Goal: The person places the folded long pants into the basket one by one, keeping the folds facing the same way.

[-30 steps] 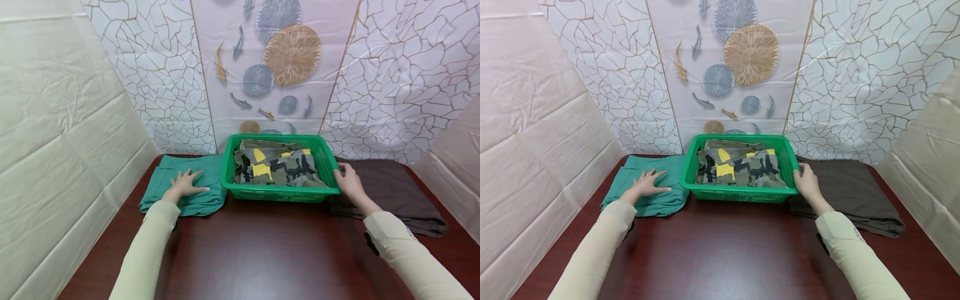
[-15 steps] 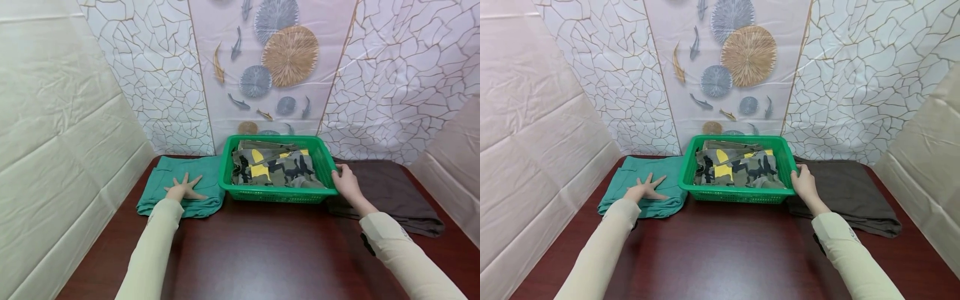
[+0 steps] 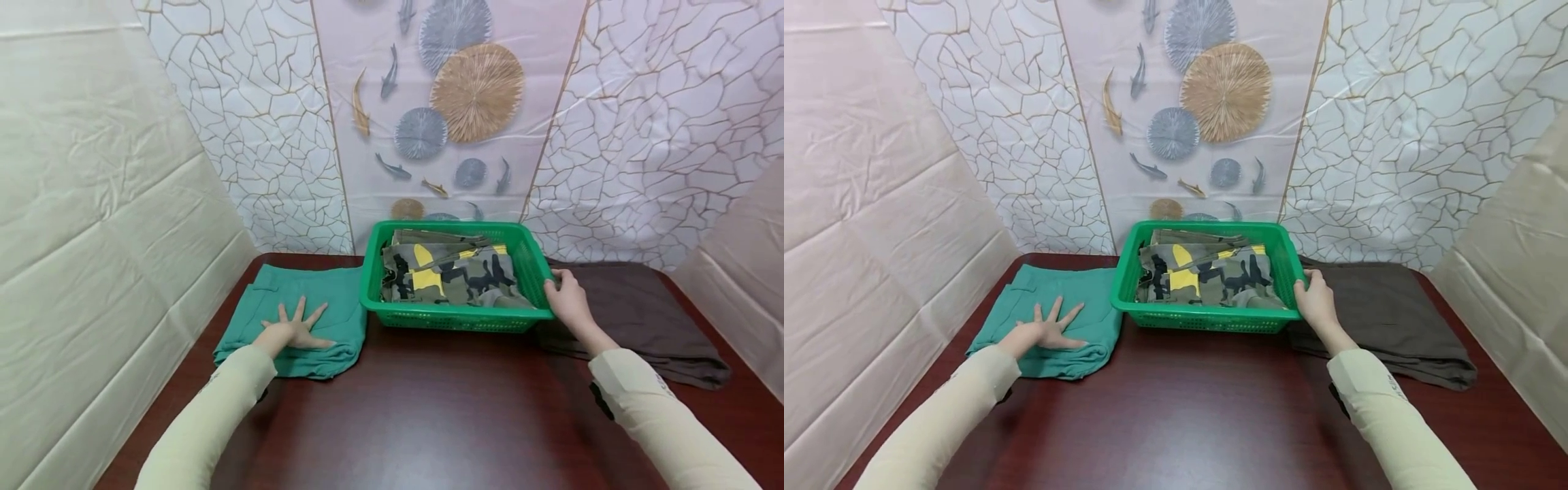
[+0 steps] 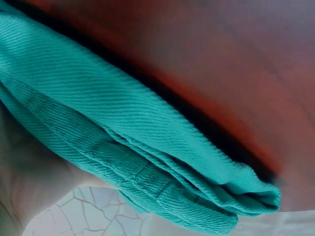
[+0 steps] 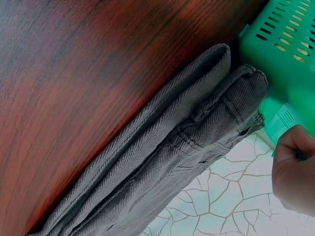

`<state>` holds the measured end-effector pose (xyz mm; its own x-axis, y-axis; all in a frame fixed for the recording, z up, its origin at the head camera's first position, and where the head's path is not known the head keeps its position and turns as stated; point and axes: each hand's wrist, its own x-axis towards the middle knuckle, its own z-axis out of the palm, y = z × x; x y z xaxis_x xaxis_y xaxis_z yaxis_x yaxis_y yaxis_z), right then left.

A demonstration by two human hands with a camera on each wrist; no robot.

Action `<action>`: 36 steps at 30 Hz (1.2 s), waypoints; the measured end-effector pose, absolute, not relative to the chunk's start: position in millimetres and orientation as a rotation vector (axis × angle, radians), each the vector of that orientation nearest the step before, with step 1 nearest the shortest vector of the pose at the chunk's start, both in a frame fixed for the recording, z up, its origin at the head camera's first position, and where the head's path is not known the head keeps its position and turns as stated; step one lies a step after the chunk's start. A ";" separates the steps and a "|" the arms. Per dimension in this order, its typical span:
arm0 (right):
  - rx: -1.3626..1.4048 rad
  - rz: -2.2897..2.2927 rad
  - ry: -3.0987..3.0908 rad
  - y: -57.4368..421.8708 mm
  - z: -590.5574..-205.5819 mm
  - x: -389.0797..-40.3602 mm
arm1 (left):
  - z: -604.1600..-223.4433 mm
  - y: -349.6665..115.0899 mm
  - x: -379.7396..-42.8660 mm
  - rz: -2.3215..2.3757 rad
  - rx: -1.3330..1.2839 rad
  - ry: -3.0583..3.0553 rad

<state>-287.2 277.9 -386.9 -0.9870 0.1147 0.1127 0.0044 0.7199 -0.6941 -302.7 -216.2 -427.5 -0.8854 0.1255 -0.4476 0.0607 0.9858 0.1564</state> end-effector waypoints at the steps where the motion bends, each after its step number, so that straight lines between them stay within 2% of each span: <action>1: -0.100 1.122 -2.775 277.6 -388.1 -287.0 | -428.5 -217.1 -298.5 0.179 0.139 2.659; 15: -0.132 1.108 -2.749 276.8 -386.3 -287.3 | -422.6 -218.6 -244.0 0.084 0.279 2.678; 20: -0.127 1.105 -2.753 278.5 -386.4 -288.0 | -419.9 -217.9 -234.2 0.064 0.337 2.688; 24: -0.120 1.096 -2.765 279.7 -386.3 -288.7 | -420.7 -220.1 -241.9 0.134 0.432 2.804; 29: -0.110 1.097 -2.777 279.1 -387.3 -289.2 | -417.7 -238.4 -271.1 0.285 0.619 2.860; 36: -0.107 1.088 -2.765 277.5 -385.2 -289.5 | -396.3 -257.7 -308.2 0.139 0.538 2.693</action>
